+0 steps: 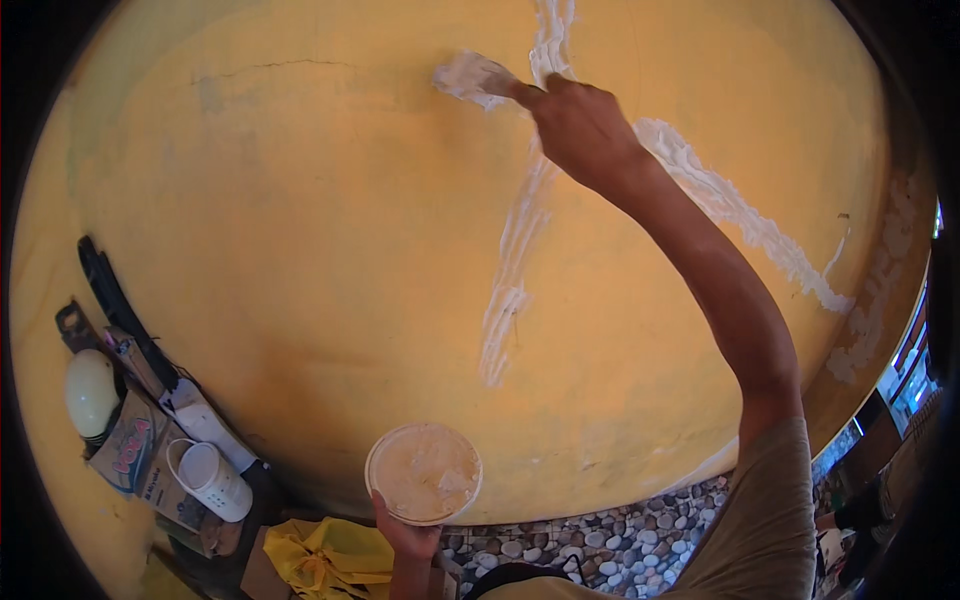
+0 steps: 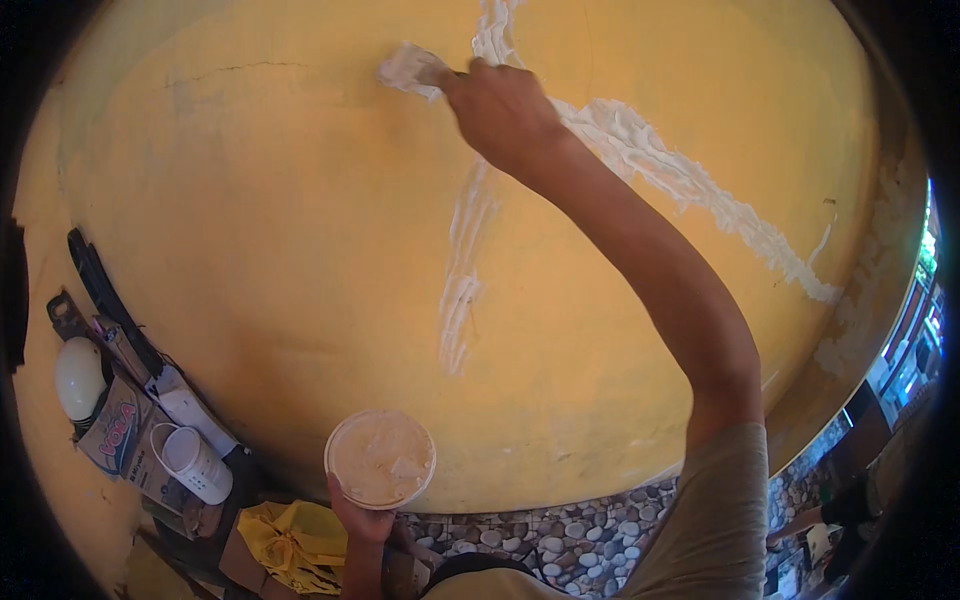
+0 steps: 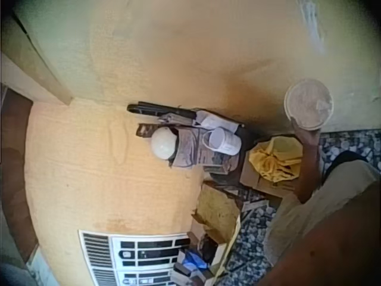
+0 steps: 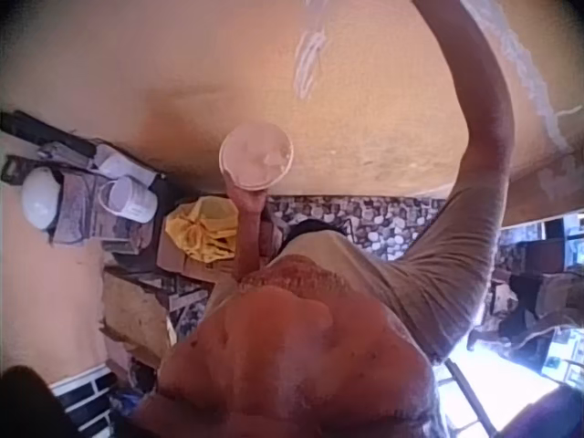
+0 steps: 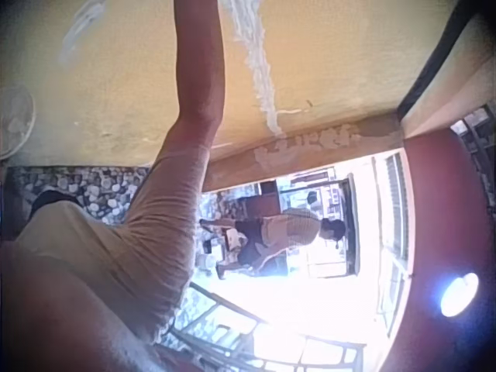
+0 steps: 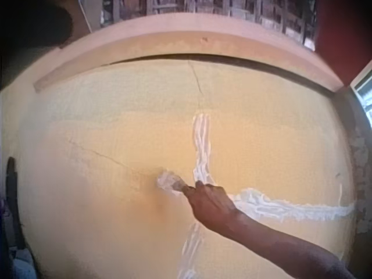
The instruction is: The person applies putty onto a wall using a putty knife, then walks over to a table to scoop and mix more putty on a round lid using the putty knife.
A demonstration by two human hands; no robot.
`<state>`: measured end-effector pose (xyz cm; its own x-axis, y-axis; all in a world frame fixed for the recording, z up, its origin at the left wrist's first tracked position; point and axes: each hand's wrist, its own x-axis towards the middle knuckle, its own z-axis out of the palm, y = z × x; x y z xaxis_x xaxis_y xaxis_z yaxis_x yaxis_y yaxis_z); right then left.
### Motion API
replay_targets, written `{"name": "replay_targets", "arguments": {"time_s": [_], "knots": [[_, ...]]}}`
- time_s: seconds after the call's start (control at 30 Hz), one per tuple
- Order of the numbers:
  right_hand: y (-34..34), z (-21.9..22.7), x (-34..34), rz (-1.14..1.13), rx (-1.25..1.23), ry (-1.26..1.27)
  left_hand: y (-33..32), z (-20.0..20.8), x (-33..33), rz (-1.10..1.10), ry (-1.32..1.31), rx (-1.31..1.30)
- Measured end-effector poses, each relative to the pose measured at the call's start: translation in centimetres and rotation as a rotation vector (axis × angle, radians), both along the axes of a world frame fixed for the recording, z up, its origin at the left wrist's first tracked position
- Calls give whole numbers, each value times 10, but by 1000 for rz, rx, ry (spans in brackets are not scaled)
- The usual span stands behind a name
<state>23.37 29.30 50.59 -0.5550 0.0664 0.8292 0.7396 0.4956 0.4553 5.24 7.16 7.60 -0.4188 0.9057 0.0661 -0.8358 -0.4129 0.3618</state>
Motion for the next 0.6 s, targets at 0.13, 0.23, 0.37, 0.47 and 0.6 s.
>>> {"name": "replay_targets", "arguments": {"time_s": [0.13,0.23,0.37,0.47,0.6], "knots": [[7,10,-29,-142,-41,-62,1,2,1,-35,-19,24],[14,-6,-5,-121,-88,-42,1,-2,-2,-45,-16,26],[6,-25,39,-187,-123,-51,2,-3,-3,-60,-11,2],[-7,-27,57,-263,-94,-73,4,-11,-8,-65,-46,15],[-9,-1,50,-132,-32,32,5,1,-2,-86,-9,26]]}}
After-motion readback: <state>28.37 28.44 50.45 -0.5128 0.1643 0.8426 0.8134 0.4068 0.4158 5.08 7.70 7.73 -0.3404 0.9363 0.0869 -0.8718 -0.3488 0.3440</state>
